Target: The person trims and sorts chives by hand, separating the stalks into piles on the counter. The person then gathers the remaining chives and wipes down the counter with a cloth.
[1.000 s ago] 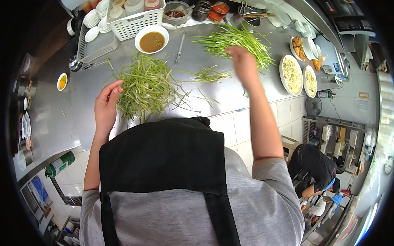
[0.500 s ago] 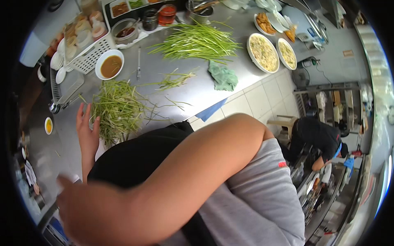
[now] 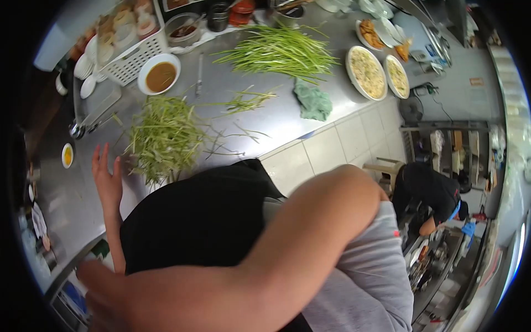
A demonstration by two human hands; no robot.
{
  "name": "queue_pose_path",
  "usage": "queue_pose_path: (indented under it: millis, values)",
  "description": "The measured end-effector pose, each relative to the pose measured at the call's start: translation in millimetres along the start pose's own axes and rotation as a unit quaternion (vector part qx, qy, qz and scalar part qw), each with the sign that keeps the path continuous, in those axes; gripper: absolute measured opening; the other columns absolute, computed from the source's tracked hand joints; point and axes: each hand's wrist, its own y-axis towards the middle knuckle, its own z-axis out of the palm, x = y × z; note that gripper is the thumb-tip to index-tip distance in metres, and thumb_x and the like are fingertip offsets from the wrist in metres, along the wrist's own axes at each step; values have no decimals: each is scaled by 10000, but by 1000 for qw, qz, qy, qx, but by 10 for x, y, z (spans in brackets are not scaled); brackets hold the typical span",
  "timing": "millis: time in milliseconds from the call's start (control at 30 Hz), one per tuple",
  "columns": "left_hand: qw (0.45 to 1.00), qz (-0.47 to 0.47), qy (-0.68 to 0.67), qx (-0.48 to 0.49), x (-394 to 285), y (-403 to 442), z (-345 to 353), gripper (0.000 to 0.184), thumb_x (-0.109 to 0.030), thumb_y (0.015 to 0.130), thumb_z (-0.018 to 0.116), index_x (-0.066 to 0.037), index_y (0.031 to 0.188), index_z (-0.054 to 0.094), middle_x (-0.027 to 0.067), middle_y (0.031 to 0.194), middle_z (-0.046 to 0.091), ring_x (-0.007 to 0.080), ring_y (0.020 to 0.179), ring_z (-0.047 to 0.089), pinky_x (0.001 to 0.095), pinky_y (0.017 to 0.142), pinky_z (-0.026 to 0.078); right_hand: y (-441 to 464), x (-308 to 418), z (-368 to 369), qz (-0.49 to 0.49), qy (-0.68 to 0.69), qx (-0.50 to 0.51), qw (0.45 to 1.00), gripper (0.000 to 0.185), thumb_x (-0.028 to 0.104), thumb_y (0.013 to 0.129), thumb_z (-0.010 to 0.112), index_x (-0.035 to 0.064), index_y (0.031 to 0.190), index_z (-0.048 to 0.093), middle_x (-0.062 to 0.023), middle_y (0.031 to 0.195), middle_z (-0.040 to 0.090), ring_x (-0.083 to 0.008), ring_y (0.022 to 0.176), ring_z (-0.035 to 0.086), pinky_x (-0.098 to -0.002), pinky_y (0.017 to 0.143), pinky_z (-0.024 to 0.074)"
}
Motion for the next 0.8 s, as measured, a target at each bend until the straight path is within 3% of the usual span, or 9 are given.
queue_pose_path:
  millis: [133,167,233,333,367,400,500,667,800]
  values:
    - [1000,8,-25,-6,-132,63,-69,446,-167,870,618,-120,1303,525,152,1395,416,345,1267,418,428,1020,363,-143,78,22,-70,-212,-84,971,159,268,722,622,122,661,600,49,637,505,-142,655,484,-341,691,365]
    - [1000,5,-20,-8,-154,67,-99,446,-167,870,618,-120,1303,525,152,1395,416,345,1267,418,428,1020,363,-306,-2,78,-118,-169,-77,975,245,247,613,677,48,749,633,-21,722,573,-181,700,547,-347,653,430]
    - [1000,-2,-11,-15,-146,52,-135,451,-180,867,618,-123,1304,524,144,1393,420,343,1267,418,423,1024,358,-503,-158,7,-76,-114,-53,989,296,184,549,702,24,795,669,-61,746,627,-200,685,595,-348,568,457]
    - [999,-28,-10,-13,-99,28,-128,451,-187,866,616,-124,1303,525,140,1391,422,342,1259,425,421,1028,352,-691,-1025,-78,104,-228,103,962,235,221,690,648,136,909,636,-31,825,602,-229,740,582,-365,627,435]
    - [999,-28,-13,-12,-106,26,-108,451,-187,866,616,-124,1303,525,140,1391,422,342,1259,425,421,1028,352,-1023,-1526,92,217,-198,68,953,204,195,747,642,142,944,636,-13,939,612,-231,890,598,-389,708,464]
    - [999,-24,-19,-11,-106,26,-87,448,-183,867,613,-123,1302,526,141,1389,423,342,1256,427,419,1028,352,-1349,-1905,192,286,-238,78,925,168,164,781,631,151,948,647,-16,946,611,-244,916,603,-416,780,473]
    - [999,-7,-32,-14,-171,56,-63,442,-176,867,608,-121,1298,529,145,1385,425,342,1253,428,416,1028,351,-2147,-2538,447,422,-347,112,830,106,155,805,612,170,890,675,-15,920,615,-239,938,597,-407,793,475]
    - [998,14,-65,-13,-352,110,-108,432,-171,863,607,-115,1286,539,149,1379,429,344,1254,426,412,1031,347,-2229,-2572,526,418,-369,77,827,78,173,805,625,155,861,676,-3,920,621,-233,904,583,-408,773,467]
    - [994,29,-101,-6,-462,82,-112,411,-163,860,609,-108,1264,557,146,1350,451,341,1221,450,403,1015,359,-2064,-2451,365,413,-308,20,857,76,147,806,648,141,878,675,-17,913,639,-232,898,589,-386,754,468]
